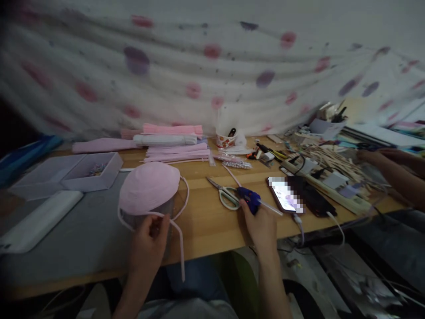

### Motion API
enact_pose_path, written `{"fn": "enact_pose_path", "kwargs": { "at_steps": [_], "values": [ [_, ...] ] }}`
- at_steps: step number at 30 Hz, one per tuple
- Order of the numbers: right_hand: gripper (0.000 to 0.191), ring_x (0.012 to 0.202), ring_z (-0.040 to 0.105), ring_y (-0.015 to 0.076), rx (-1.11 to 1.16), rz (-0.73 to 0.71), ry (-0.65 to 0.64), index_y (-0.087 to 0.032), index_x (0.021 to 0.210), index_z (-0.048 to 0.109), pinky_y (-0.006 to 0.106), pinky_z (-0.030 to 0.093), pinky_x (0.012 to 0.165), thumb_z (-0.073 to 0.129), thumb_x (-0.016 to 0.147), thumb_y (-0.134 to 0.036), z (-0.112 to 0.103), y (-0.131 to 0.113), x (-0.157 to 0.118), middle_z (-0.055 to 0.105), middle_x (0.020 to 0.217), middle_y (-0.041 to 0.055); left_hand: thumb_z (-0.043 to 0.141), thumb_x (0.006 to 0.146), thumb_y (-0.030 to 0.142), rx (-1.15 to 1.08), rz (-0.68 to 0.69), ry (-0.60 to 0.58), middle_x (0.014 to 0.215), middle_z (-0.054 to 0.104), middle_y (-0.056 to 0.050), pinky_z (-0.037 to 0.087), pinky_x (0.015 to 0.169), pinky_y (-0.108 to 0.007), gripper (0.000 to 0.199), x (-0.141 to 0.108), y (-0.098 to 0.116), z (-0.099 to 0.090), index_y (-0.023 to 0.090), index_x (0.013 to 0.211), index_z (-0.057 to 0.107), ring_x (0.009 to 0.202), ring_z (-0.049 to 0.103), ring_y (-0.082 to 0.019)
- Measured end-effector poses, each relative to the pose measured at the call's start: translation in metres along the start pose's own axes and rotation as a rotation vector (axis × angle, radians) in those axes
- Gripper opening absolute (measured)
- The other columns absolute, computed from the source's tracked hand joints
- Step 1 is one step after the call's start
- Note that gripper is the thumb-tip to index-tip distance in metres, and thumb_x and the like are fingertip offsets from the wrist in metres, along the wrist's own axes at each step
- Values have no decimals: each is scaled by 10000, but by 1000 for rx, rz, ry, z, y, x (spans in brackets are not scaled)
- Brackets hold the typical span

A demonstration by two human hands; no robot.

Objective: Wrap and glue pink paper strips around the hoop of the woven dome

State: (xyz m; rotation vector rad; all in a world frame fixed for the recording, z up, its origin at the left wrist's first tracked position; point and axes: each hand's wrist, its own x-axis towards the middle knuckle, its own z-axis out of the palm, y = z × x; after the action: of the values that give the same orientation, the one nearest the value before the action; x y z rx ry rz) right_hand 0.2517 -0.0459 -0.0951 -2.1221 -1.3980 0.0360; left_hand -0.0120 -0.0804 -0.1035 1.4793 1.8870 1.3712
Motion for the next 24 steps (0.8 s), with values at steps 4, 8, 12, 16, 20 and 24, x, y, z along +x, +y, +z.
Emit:
{"fn": "enact_pose_path", "kwargs": {
  "at_steps": [4, 8, 12, 16, 20, 24],
  "values": [
    [502, 729, 654, 338, -16, 32, 82, -156, 738, 663, 390, 444, 624, 439, 862, -588, 1, 4, 8, 692, 738, 200, 509, 805, 556, -49, -113, -80, 621, 664, -23, 429, 569, -307, 355, 1, 3, 1, 233, 685, 593, 577, 607, -209],
    [452, 815, 651, 335, -28, 6, 75, -143, 828, 664, 412, 466, 720, 470, 864, -550, 3, 10, 20, 701, 825, 196, 509, 788, 586, -63, -168, -113, 676, 698, -41, 447, 641, -330, 381, 2, 2, 2, 228, 714, 617, 662, 644, -237],
    [568, 938, 594, 405, -69, 51, 205, -89, 913, 621, 524, 429, 829, 556, 785, -638, -13, 15, 3, 654, 899, 249, 529, 765, 628, -95, -202, -120, 671, 692, -42, 452, 651, -333, 421, 2, 1, 1, 222, 716, 632, 672, 640, -242],
    [480, 758, 585, 269, 185, 26, 307, -180, 937, 582, 394, 471, 673, 558, 812, -644, -38, -10, -46, 620, 830, 106, 544, 735, 670, -147, -220, -135, 605, 649, -26, 441, 598, -310, 474, 2, 4, 0, 209, 698, 646, 613, 611, -223],
    [213, 876, 630, 227, 459, -385, -149, -224, 1015, 606, 341, 503, 758, 525, 922, -399, -37, -69, -76, 671, 948, 84, 553, 736, 670, -220, -232, -167, 565, 617, -13, 426, 571, -287, 487, 4, 10, 0, 197, 646, 630, 580, 583, -199],
    [243, 1018, 645, 237, 531, -564, -517, -218, 1152, 597, 366, 489, 874, 516, 932, -283, -12, -108, -73, 699, 1093, 83, 559, 782, 571, -306, -206, -184, 604, 645, -16, 420, 590, -274, 410, 4, 13, 0, 184, 671, 637, 605, 582, -185]
  ]
}}
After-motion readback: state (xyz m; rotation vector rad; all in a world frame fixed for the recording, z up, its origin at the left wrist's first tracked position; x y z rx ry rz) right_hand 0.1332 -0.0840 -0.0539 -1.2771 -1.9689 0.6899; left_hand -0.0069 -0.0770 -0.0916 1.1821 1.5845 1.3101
